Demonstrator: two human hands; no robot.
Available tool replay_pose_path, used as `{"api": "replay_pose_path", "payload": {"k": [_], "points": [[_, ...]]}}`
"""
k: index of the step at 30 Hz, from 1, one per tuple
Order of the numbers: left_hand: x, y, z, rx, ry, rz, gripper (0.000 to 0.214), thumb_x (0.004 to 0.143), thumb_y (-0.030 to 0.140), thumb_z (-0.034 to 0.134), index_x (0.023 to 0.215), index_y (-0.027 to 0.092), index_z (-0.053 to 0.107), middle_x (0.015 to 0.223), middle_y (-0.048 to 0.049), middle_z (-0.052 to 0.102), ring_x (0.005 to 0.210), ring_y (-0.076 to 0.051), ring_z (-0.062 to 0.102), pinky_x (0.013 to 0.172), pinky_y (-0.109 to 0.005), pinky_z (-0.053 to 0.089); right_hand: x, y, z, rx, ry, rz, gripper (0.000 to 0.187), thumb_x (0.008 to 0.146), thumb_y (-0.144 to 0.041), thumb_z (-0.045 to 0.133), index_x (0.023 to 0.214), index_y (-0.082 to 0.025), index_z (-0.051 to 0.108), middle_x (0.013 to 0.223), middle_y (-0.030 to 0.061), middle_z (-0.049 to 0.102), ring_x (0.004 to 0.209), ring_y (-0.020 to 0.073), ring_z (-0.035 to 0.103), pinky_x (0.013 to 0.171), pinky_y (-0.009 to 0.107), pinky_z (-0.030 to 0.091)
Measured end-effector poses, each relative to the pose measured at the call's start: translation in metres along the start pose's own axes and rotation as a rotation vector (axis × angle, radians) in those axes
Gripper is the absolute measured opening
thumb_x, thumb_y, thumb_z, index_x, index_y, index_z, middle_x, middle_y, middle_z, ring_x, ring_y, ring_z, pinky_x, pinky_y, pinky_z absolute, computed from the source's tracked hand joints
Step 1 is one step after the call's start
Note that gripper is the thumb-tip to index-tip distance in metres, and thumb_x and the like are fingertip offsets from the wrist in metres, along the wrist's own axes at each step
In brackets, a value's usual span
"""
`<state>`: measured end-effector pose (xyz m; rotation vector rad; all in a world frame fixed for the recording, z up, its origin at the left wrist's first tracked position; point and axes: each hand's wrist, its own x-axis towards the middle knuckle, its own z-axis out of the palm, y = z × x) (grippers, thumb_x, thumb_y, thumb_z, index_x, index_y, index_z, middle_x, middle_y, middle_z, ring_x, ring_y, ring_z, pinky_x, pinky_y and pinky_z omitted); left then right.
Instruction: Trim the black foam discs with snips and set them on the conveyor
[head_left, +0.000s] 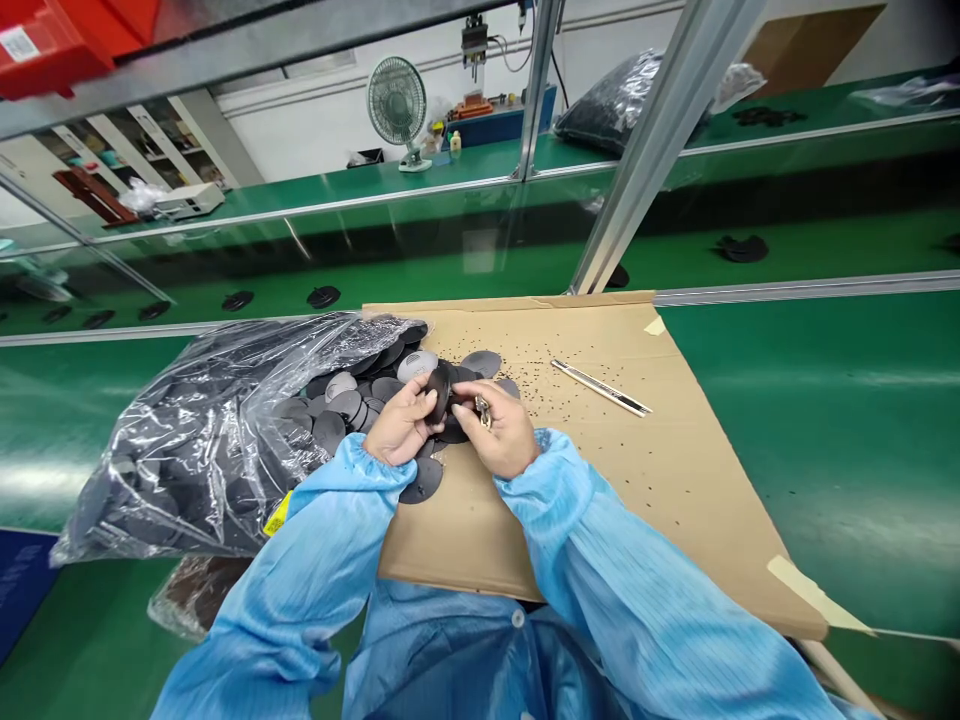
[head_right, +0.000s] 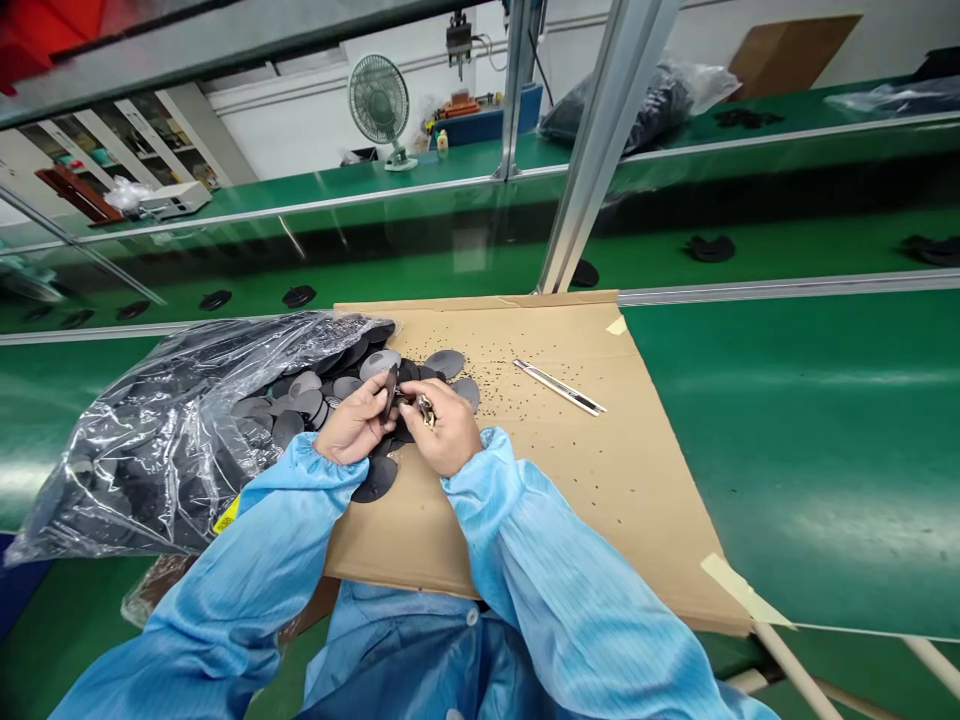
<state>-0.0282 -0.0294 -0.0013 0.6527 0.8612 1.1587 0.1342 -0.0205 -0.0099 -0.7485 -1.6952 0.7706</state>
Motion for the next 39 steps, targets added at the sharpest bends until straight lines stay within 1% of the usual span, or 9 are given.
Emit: {"api": "replay_pose_path", "payload": {"k": [5,15,22,25,27,30,34,36,39], "points": [[-0.005,0.002,0.003,-0.053,-0.065,-0.108,0.055,0.063,0.034,0.084,0.108,0.016,0.059,0.074,0.0013,0.057,0.054,-0.008,0.053,0.042,-0.017,0.040,0.001,-0.004,0.000,-0.127,-0.015,-0.153,0.010,0.089,-0.022,0.053,0.093,-0.020,0.063,0.088,0.0073,0.066,0.082,0.0211,0.062,0.076,0.036,0.050],[-0.006,0.001,0.003,-0.021,-0.113,-0.121,0.053,0.065,0.035,0.083,0.107,0.015,0.059,0.067,0.0015,0.055,0.052,-0.007,0.050,0.041,-0.015,0.038,-0.002,-0.002,-0.001,-0.278,-0.052,-0.315,0.015,0.091,-0.021,0.050,0.098,-0.019,0.064,0.091,0.0083,0.068,0.083,0.0216,0.060,0.078,0.038,0.047],[-0.007,0.000,0.005,0.075,-0.085,-0.088,0.052,0.067,0.039,0.081,0.105,0.015,0.057,0.066,0.0024,0.052,0.050,-0.006,0.046,0.037,-0.014,0.033,-0.003,-0.003,-0.003,-0.382,-0.115,-0.298,0.019,0.087,-0.018,0.048,0.095,-0.018,0.065,0.088,0.0092,0.068,0.080,0.0229,0.058,0.076,0.039,0.044],[-0.005,-0.002,0.005,0.088,-0.063,-0.059,0.052,0.067,0.041,0.080,0.105,0.016,0.056,0.071,0.0022,0.051,0.051,-0.007,0.046,0.038,-0.016,0.034,-0.004,-0.005,0.000,-0.271,-0.079,-0.179,0.017,0.087,-0.021,0.049,0.093,-0.018,0.065,0.085,0.0082,0.067,0.078,0.0218,0.058,0.074,0.037,0.044],[-0.002,-0.004,0.005,0.082,-0.020,0.062,0.053,0.064,0.040,0.082,0.103,0.019,0.054,0.078,0.0017,0.053,0.056,-0.007,0.049,0.043,-0.018,0.039,-0.004,-0.006,0.002,-0.086,-0.062,-0.008,0.017,0.088,-0.025,0.052,0.096,-0.019,0.066,0.086,0.0065,0.067,0.077,0.0199,0.059,0.072,0.035,0.046],[0.005,-0.006,0.000,0.135,0.048,0.384,0.054,0.058,0.033,0.086,0.097,0.021,0.051,0.085,0.0019,0.054,0.071,-0.009,0.055,0.060,-0.020,0.047,-0.001,-0.003,0.004,0.229,-0.061,0.250,0.021,0.084,-0.032,0.058,0.098,-0.020,0.067,0.078,0.0024,0.066,0.070,0.0168,0.059,0.067,0.031,0.046],[0.007,-0.009,-0.010,0.478,0.093,0.785,0.042,0.062,0.025,0.083,0.080,0.019,0.045,0.081,0.0014,0.051,0.077,-0.012,0.055,0.072,-0.026,0.048,0.005,0.003,0.002,0.494,-0.011,0.538,0.022,0.071,-0.035,0.068,0.086,-0.019,0.068,0.057,-0.0031,0.054,0.055,0.0132,0.050,0.057,0.028,0.040],[0.005,-0.010,-0.012,0.665,0.110,0.910,0.038,0.066,0.023,0.080,0.076,0.019,0.043,0.082,0.0001,0.050,0.077,-0.013,0.056,0.073,-0.029,0.049,0.008,0.005,0.000,0.589,0.028,0.634,0.023,0.062,-0.032,0.073,0.080,-0.019,0.067,0.058,-0.0031,0.055,0.054,0.0122,0.050,0.055,0.027,0.038],[0.000,-0.011,-0.012,0.840,0.123,1.001,0.033,0.069,0.020,0.076,0.075,0.019,0.044,0.083,-0.0013,0.051,0.079,-0.016,0.057,0.075,-0.032,0.049,0.010,0.006,-0.001,0.673,0.077,0.700,0.023,0.056,-0.029,0.075,0.074,-0.019,0.065,0.064,-0.0025,0.058,0.055,0.0112,0.051,0.056,0.027,0.040]]}}
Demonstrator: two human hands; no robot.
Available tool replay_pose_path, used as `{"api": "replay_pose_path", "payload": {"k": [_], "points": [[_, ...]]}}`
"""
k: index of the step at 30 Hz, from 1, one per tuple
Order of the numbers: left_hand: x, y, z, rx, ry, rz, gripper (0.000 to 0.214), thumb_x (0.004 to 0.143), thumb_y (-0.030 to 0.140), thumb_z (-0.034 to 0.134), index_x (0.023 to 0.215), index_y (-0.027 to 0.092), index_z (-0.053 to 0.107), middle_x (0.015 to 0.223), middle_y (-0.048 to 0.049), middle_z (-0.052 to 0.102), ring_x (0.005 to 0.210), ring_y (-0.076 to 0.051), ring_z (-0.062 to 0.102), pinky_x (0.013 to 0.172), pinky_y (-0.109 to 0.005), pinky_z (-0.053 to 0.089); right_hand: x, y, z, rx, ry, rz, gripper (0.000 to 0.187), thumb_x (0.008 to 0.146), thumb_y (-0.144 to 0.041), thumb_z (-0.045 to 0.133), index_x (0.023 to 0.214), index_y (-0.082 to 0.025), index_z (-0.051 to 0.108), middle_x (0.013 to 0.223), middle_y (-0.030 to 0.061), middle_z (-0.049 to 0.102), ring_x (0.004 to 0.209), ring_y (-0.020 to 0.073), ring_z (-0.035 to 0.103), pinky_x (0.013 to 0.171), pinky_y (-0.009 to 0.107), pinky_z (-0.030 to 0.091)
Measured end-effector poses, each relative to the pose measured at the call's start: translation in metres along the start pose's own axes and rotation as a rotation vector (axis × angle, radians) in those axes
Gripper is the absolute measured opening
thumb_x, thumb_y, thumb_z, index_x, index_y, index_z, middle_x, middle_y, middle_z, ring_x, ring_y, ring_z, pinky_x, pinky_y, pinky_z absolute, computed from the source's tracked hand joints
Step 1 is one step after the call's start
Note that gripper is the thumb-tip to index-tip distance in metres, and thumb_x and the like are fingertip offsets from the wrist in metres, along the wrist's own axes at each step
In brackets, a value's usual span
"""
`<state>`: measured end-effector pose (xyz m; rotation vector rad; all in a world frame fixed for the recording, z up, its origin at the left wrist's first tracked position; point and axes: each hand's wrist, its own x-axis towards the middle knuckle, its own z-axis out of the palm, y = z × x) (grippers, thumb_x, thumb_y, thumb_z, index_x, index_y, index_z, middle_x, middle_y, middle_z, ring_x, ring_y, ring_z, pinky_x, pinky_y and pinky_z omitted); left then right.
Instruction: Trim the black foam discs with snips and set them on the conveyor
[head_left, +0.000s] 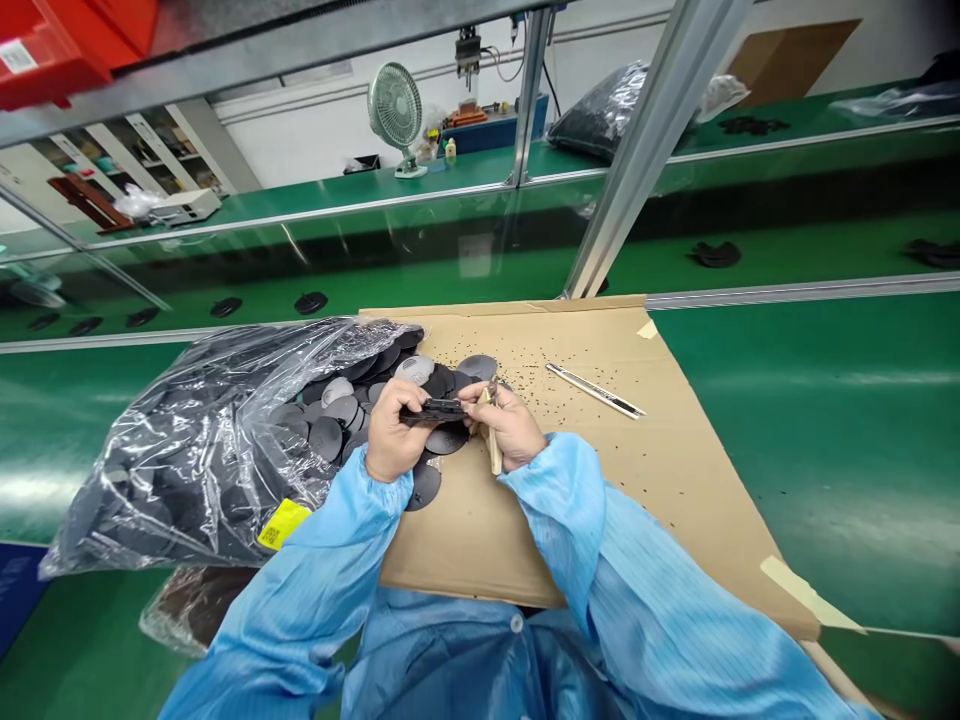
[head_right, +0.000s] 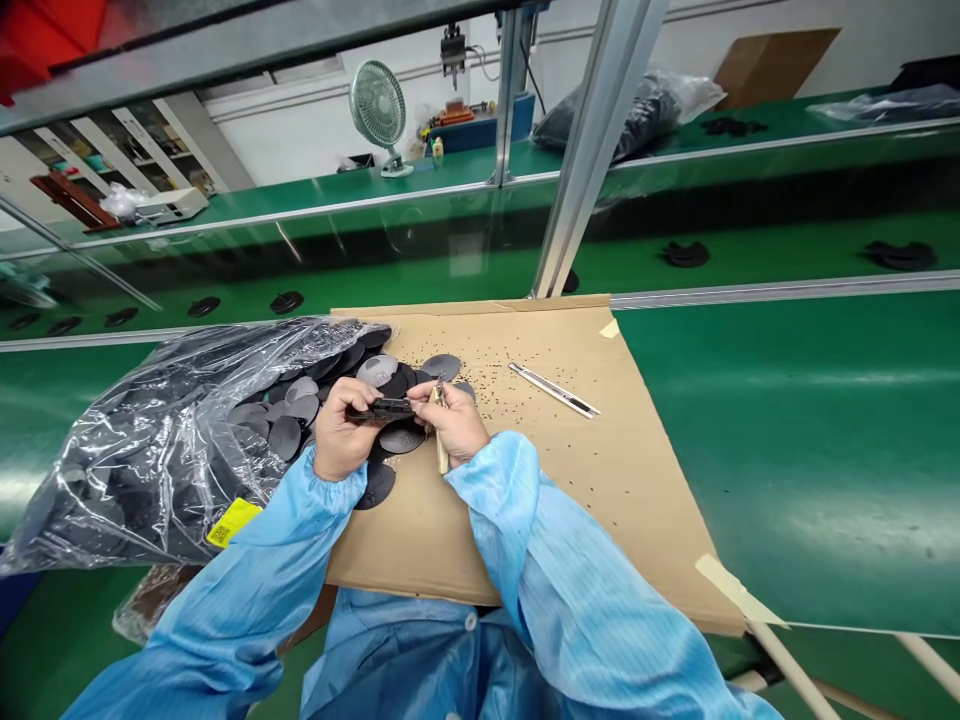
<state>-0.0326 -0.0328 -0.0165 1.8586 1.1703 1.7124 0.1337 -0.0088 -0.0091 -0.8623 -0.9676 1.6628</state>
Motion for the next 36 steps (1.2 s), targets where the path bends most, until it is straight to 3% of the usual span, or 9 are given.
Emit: {"api": "replay_pose_path", "payload": {"k": [5,13,17,21,25,28,31,33,36], "points": [[-0.002,0.008,0.000,0.105,-0.023,-0.096,0.026,0.071,0.018,0.072,0.072,0.022,0.046,0.085,-0.0034,0.052,0.085,-0.019,0.057,0.083,-0.036,0.047,0.001,0.004,0.000,0.056,0.017,0.026,0.023,0.054,-0.027,0.073,0.074,-0.019,0.064,0.063,-0.0031,0.060,0.053,0.0117,0.052,0.055,0.027,0.043],[-0.006,0.012,0.008,0.058,-0.064,-0.233,0.019,0.068,0.018,0.071,0.069,0.022,0.052,0.088,-0.0058,0.053,0.092,-0.023,0.057,0.089,-0.040,0.045,0.005,0.006,0.002,0.018,0.132,0.006,0.023,0.050,-0.025,0.068,0.071,-0.019,0.059,0.065,-0.0023,0.059,0.056,0.0120,0.051,0.054,0.025,0.040],[0.004,0.015,0.008,0.130,0.079,-0.281,0.019,0.074,0.027,0.070,0.081,0.022,0.054,0.093,-0.0045,0.056,0.092,-0.020,0.057,0.089,-0.035,0.045,0.004,0.000,0.000,-0.022,0.161,-0.083,0.026,0.060,-0.036,0.069,0.078,-0.018,0.061,0.059,-0.0030,0.054,0.053,0.0127,0.047,0.053,0.027,0.038],[0.038,0.010,-0.007,0.229,0.198,-0.351,0.033,0.073,0.033,0.071,0.102,0.021,0.058,0.095,-0.0039,0.062,0.088,-0.020,0.059,0.085,-0.034,0.048,0.000,-0.003,-0.003,-0.243,0.341,-0.362,0.022,0.072,-0.040,0.063,0.072,-0.019,0.055,0.058,-0.0041,0.046,0.055,0.0126,0.043,0.056,0.027,0.038],[0.108,-0.012,-0.023,0.533,0.178,-0.240,0.033,0.076,0.026,0.064,0.107,0.017,0.062,0.103,-0.0083,0.062,0.101,-0.025,0.058,0.097,-0.041,0.044,-0.003,0.003,-0.003,-0.409,0.413,-0.473,0.025,0.070,-0.037,0.065,0.084,-0.020,0.052,0.075,0.0002,0.054,0.069,0.0167,0.051,0.067,0.032,0.045],[0.164,-0.031,-0.024,0.753,0.059,-0.179,0.038,0.076,0.017,0.058,0.114,0.015,0.061,0.116,-0.0137,0.056,0.116,-0.029,0.051,0.108,-0.044,0.036,-0.003,0.008,-0.003,-0.491,0.397,-0.527,0.028,0.070,-0.034,0.064,0.091,-0.021,0.051,0.086,0.0034,0.057,0.078,0.0192,0.054,0.075,0.036,0.047],[0.195,-0.039,-0.011,0.856,-0.062,-0.233,0.059,0.069,0.016,0.066,0.126,0.010,0.053,0.130,-0.0185,0.046,0.121,-0.032,0.048,0.108,-0.044,0.035,0.001,0.009,-0.005,-0.498,0.399,-0.552,0.027,0.072,-0.033,0.062,0.094,-0.021,0.051,0.088,0.0047,0.057,0.079,0.0196,0.054,0.078,0.038,0.047],[0.194,-0.036,0.004,0.896,-0.146,-0.230,0.062,0.068,0.020,0.069,0.127,0.010,0.053,0.128,-0.0189,0.049,0.119,-0.032,0.050,0.105,-0.044,0.038,0.004,0.009,-0.009,-0.462,0.426,-0.550,0.029,0.073,-0.033,0.063,0.096,-0.021,0.051,0.090,0.0055,0.057,0.080,0.0194,0.055,0.077,0.037,0.048],[0.169,-0.020,0.023,0.887,-0.428,-0.190,0.037,0.073,0.026,0.067,0.109,0.015,0.065,0.104,-0.0128,0.065,0.099,-0.028,0.061,0.092,-0.039,0.046,0.008,0.008,-0.013,-0.418,0.481,-0.526,0.030,0.074,-0.035,0.062,0.098,-0.020,0.051,0.089,0.0054,0.058,0.080,0.0192,0.056,0.077,0.036,0.048]]}}
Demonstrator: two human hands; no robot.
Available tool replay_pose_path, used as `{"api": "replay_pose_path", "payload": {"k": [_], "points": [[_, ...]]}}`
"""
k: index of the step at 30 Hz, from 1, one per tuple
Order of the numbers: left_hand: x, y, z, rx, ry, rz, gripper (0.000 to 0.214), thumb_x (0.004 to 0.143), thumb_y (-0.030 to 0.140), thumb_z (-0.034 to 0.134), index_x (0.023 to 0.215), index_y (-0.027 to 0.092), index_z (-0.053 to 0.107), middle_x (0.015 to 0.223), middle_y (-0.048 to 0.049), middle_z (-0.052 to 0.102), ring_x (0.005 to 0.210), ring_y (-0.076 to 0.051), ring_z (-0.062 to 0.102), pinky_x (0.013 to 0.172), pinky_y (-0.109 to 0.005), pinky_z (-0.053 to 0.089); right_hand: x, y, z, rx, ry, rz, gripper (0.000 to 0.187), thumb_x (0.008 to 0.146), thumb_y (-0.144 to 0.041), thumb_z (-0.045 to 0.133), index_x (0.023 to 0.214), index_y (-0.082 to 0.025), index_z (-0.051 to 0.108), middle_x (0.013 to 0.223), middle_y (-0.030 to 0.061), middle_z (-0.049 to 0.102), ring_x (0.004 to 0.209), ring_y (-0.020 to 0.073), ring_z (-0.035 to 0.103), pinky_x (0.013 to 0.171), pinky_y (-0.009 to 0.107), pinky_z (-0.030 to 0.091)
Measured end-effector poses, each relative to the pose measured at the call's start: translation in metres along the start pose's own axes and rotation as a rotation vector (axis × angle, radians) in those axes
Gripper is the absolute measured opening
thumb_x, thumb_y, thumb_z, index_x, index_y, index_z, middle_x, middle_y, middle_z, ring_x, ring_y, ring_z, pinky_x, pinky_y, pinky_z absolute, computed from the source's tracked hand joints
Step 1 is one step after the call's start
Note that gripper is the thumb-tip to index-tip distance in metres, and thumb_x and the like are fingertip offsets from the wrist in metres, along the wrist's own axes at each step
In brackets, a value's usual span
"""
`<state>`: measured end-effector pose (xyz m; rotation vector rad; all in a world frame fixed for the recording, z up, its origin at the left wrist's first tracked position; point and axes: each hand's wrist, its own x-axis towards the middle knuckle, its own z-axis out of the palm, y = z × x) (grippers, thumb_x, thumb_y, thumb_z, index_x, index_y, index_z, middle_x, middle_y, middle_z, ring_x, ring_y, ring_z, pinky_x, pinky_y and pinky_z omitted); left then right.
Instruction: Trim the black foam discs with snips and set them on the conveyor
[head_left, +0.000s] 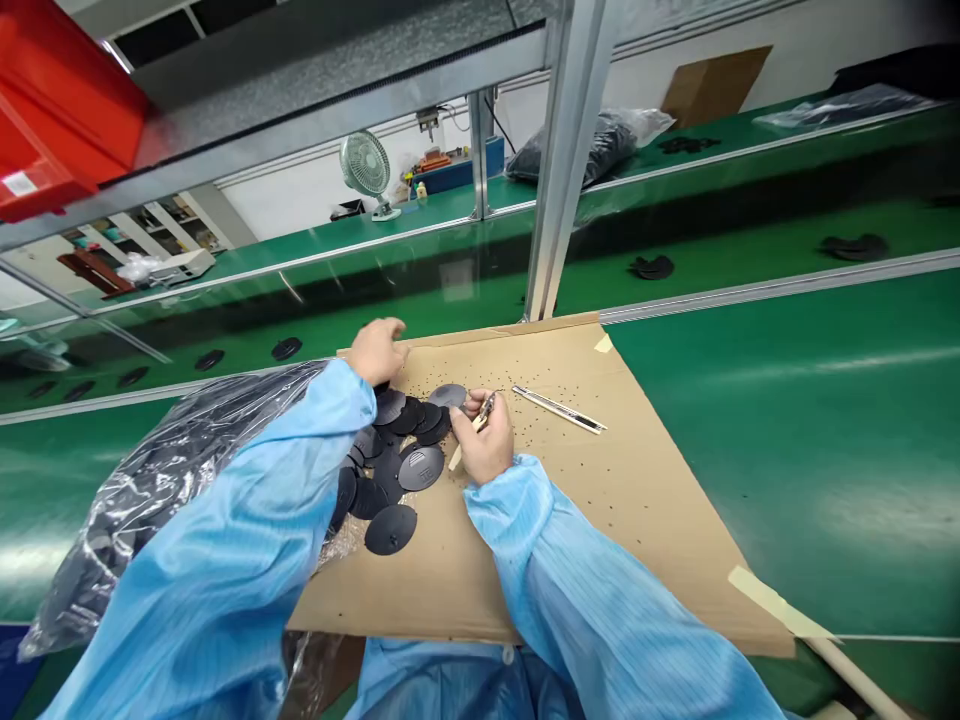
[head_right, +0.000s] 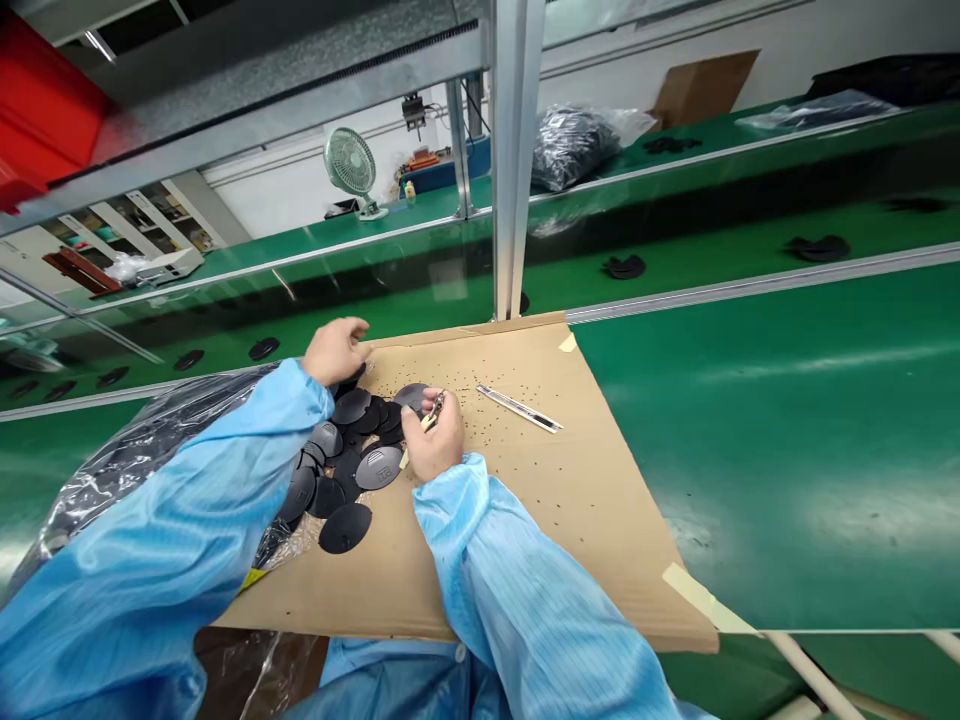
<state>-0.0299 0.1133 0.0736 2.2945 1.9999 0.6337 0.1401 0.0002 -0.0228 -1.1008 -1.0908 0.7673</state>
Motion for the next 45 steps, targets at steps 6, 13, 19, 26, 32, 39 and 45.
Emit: {"api": "replay_pose_path", "payload": {"k": [6,13,19,26,32,39,45], "points": [[-0.056,0.013,0.009,0.078,-0.428,0.210,0.045,0.059,0.038,0.079,0.099,0.020,0.068,0.102,-0.0122,0.067,0.099,-0.032,0.061,0.088,-0.039,0.045,0.002,0.000,0.000,-0.060,0.044,0.030,0.034,0.077,-0.041,0.060,0.102,-0.019,0.052,0.085,0.0048,0.057,0.078,0.0195,0.057,0.075,0.035,0.048],[-0.074,-0.022,0.009,0.082,-0.455,0.176,0.062,0.049,0.026,0.083,0.109,0.021,0.064,0.117,-0.0139,0.060,0.117,-0.035,0.051,0.101,-0.043,0.038,0.008,0.004,0.000,-0.027,0.065,0.039,0.036,0.081,-0.046,0.055,0.102,-0.018,0.050,0.079,0.0025,0.056,0.070,0.0183,0.057,0.075,0.037,0.048],[-0.078,-0.027,-0.003,0.018,-0.180,0.087,0.032,0.069,0.014,0.064,0.101,0.020,0.068,0.100,-0.0118,0.067,0.098,-0.031,0.061,0.092,-0.042,0.045,0.009,0.007,0.000,0.006,0.032,0.000,0.037,0.081,-0.046,0.057,0.104,-0.018,0.051,0.083,0.0033,0.059,0.070,0.0162,0.058,0.072,0.033,0.050],[-0.102,-0.013,-0.002,-0.920,0.175,-0.270,0.028,0.072,0.036,0.069,0.092,0.018,0.060,0.082,-0.0044,0.064,0.073,-0.018,0.061,0.071,-0.034,0.053,0.005,-0.002,-0.003,-0.058,-0.103,-0.116,0.040,0.082,-0.039,0.057,0.115,-0.016,0.054,0.091,0.0069,0.061,0.073,0.0178,0.060,0.074,0.035,0.051],[-0.130,0.010,0.028,-1.598,0.138,-0.483,0.039,0.069,0.038,0.077,0.089,0.017,0.050,0.087,-0.0002,0.063,0.075,-0.010,0.062,0.065,-0.022,0.054,-0.004,-0.010,-0.005,-0.197,-0.259,-0.233,0.033,0.086,-0.034,0.055,0.115,-0.019,0.055,0.087,0.0058,0.062,0.080,0.0211,0.060,0.079,0.038,0.049],[-0.138,0.014,0.043,-1.853,0.063,-0.504,0.041,0.063,0.017,0.082,0.095,0.016,0.056,0.093,-0.0024,0.065,0.082,-0.013,0.065,0.076,-0.026,0.056,-0.009,-0.012,-0.004,-0.378,-0.400,-0.328,0.026,0.087,-0.032,0.053,0.110,-0.019,0.055,0.098,0.0096,0.061,0.092,0.0248,0.059,0.082,0.039,0.049],[-0.139,0.009,0.031,-2.079,0.013,-0.611,0.018,0.079,0.019,0.071,0.084,0.016,0.054,0.070,0.0019,0.056,0.057,-0.007,0.054,0.048,-0.016,0.044,-0.012,-0.013,-0.004,-0.527,-0.416,-0.388,0.026,0.088,-0.037,0.054,0.108,-0.020,0.059,0.098,0.0100,0.063,0.090,0.0262,0.059,0.083,0.039,0.047]]}}
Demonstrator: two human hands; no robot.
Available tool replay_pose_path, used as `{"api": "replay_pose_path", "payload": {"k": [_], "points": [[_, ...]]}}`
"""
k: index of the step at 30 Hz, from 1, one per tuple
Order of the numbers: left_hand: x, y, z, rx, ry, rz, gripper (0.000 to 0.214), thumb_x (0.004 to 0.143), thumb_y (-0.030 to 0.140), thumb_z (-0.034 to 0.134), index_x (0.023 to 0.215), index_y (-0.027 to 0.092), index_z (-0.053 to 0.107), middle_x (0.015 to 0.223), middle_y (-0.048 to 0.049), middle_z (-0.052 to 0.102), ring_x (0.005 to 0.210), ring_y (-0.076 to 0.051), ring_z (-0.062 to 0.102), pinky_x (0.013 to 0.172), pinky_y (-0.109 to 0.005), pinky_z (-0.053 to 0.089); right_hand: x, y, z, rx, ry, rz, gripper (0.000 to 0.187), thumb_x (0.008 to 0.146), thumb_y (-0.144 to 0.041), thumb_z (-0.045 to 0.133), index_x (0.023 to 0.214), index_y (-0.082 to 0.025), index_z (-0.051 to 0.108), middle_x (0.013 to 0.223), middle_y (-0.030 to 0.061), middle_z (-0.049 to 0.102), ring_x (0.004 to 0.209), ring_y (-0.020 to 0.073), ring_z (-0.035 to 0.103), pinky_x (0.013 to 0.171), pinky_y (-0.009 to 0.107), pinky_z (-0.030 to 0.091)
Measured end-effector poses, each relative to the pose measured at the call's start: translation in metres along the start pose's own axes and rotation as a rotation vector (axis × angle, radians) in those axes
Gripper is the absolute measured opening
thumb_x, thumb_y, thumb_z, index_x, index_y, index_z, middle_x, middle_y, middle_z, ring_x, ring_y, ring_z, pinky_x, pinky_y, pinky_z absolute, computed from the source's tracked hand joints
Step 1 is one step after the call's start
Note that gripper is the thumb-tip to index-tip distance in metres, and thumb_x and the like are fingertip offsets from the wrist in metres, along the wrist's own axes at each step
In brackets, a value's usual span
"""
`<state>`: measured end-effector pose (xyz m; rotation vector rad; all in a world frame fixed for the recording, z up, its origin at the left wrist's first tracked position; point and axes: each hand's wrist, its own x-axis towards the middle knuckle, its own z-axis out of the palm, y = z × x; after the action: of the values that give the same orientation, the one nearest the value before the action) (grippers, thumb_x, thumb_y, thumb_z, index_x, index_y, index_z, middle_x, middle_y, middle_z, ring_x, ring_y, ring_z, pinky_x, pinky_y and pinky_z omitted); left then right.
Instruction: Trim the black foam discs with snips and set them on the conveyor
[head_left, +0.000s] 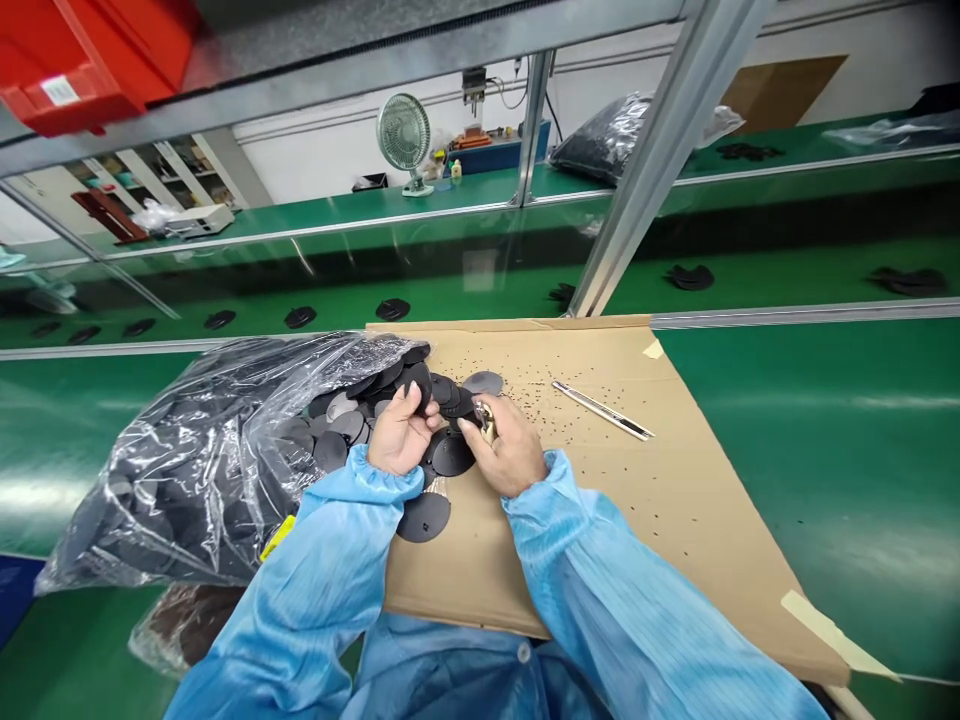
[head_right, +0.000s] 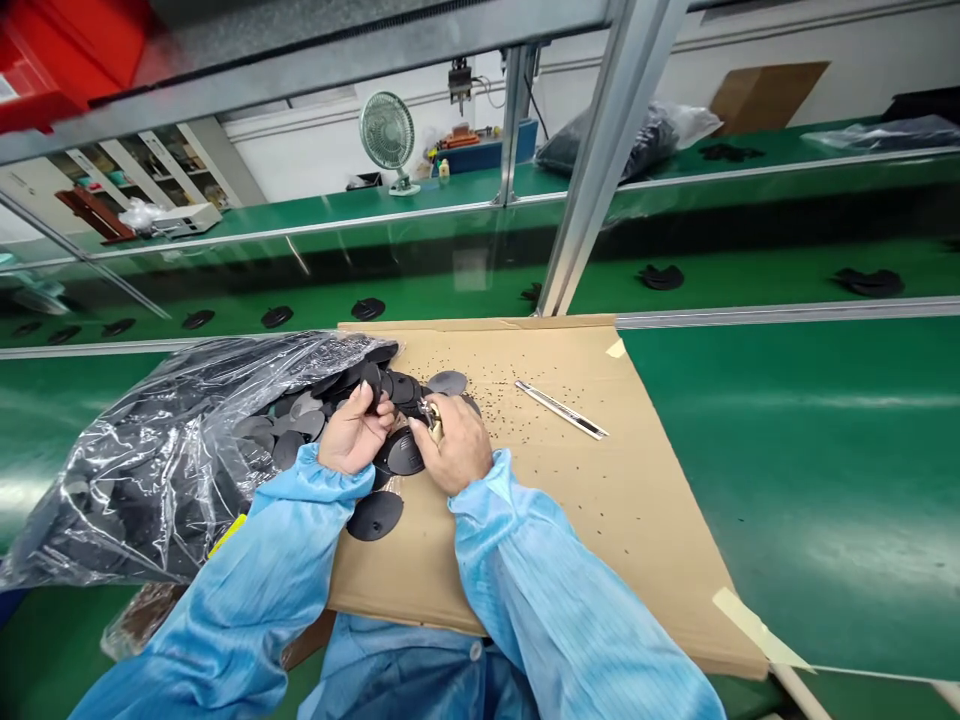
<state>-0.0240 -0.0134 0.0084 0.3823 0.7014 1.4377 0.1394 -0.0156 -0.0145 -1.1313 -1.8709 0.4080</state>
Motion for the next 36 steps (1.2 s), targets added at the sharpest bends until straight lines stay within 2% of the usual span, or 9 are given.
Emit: {"api": "replay_pose_path", "payload": {"k": [4,8,11,18,23,29,33,36], "points": [[-0.004,0.004,0.002,-0.018,0.060,-0.138,0.008,0.087,0.018,0.061,0.083,0.014,0.055,0.070,-0.0003,0.058,0.053,-0.006,0.053,0.044,-0.014,0.041,-0.001,0.000,0.001,0.025,0.008,0.007,0.026,0.087,-0.036,0.055,0.105,-0.019,0.060,0.096,0.0091,0.064,0.088,0.0255,0.060,0.081,0.038,0.048],[-0.003,0.000,0.000,0.051,0.088,-0.082,0.005,0.083,0.014,0.063,0.084,0.013,0.058,0.074,-0.0032,0.064,0.059,-0.010,0.061,0.051,-0.019,0.050,0.001,0.001,0.000,0.070,0.071,0.082,0.026,0.086,-0.036,0.056,0.105,-0.019,0.060,0.094,0.0083,0.066,0.087,0.0251,0.061,0.079,0.038,0.049],[-0.003,-0.004,-0.002,0.105,0.076,-0.042,0.011,0.078,0.012,0.066,0.087,0.012,0.060,0.077,-0.0047,0.067,0.062,-0.012,0.064,0.053,-0.020,0.051,0.002,0.001,-0.002,0.090,0.111,0.135,0.026,0.085,-0.037,0.056,0.104,-0.019,0.060,0.092,0.0081,0.066,0.086,0.0248,0.062,0.077,0.038,0.049],[-0.002,-0.010,-0.003,0.195,0.000,0.005,0.022,0.069,0.011,0.072,0.088,0.013,0.060,0.085,-0.0059,0.068,0.061,-0.012,0.063,0.052,-0.021,0.048,0.002,0.001,-0.001,0.110,0.122,0.118,0.025,0.084,-0.036,0.057,0.103,-0.020,0.061,0.091,0.0080,0.067,0.086,0.0245,0.062,0.078,0.038,0.050],[-0.001,-0.012,-0.004,0.197,-0.032,0.011,0.031,0.069,0.014,0.073,0.097,0.015,0.059,0.082,-0.0041,0.067,0.057,-0.011,0.059,0.053,-0.022,0.047,0.003,0.001,-0.002,0.114,0.122,0.127,0.025,0.083,-0.035,0.057,0.102,-0.019,0.060,0.091,0.0082,0.066,0.085,0.0248,0.062,0.077,0.039,0.050],[-0.002,-0.012,-0.002,0.179,-0.051,0.009,0.036,0.071,0.019,0.071,0.104,0.015,0.058,0.095,-0.0095,0.069,0.066,-0.015,0.063,0.058,-0.025,0.049,0.000,0.001,-0.003,0.141,0.157,0.162,0.026,0.082,-0.037,0.057,0.101,-0.019,0.060,0.089,0.0076,0.066,0.083,0.0238,0.062,0.078,0.038,0.050],[-0.001,-0.014,-0.002,0.141,-0.043,0.006,0.039,0.069,0.020,0.072,0.105,0.014,0.059,0.097,-0.0099,0.067,0.071,-0.015,0.063,0.060,-0.025,0.048,0.027,-0.001,-0.004,0.083,0.170,0.180,0.024,0.082,-0.032,0.056,0.101,-0.019,0.060,0.089,0.0072,0.065,0.083,0.0232,0.061,0.078,0.037,0.049],[0.000,-0.016,-0.002,0.111,-0.016,0.019,0.044,0.066,0.020,0.074,0.107,0.014,0.060,0.093,-0.0076,0.065,0.071,-0.014,0.060,0.060,-0.025,0.046,0.075,0.011,-0.011,-0.190,0.052,0.074,0.025,0.080,-0.027,0.058,0.103,-0.017,0.062,0.096,0.0101,0.065,0.092,0.0263,0.060,0.081,0.037,0.047]]}}
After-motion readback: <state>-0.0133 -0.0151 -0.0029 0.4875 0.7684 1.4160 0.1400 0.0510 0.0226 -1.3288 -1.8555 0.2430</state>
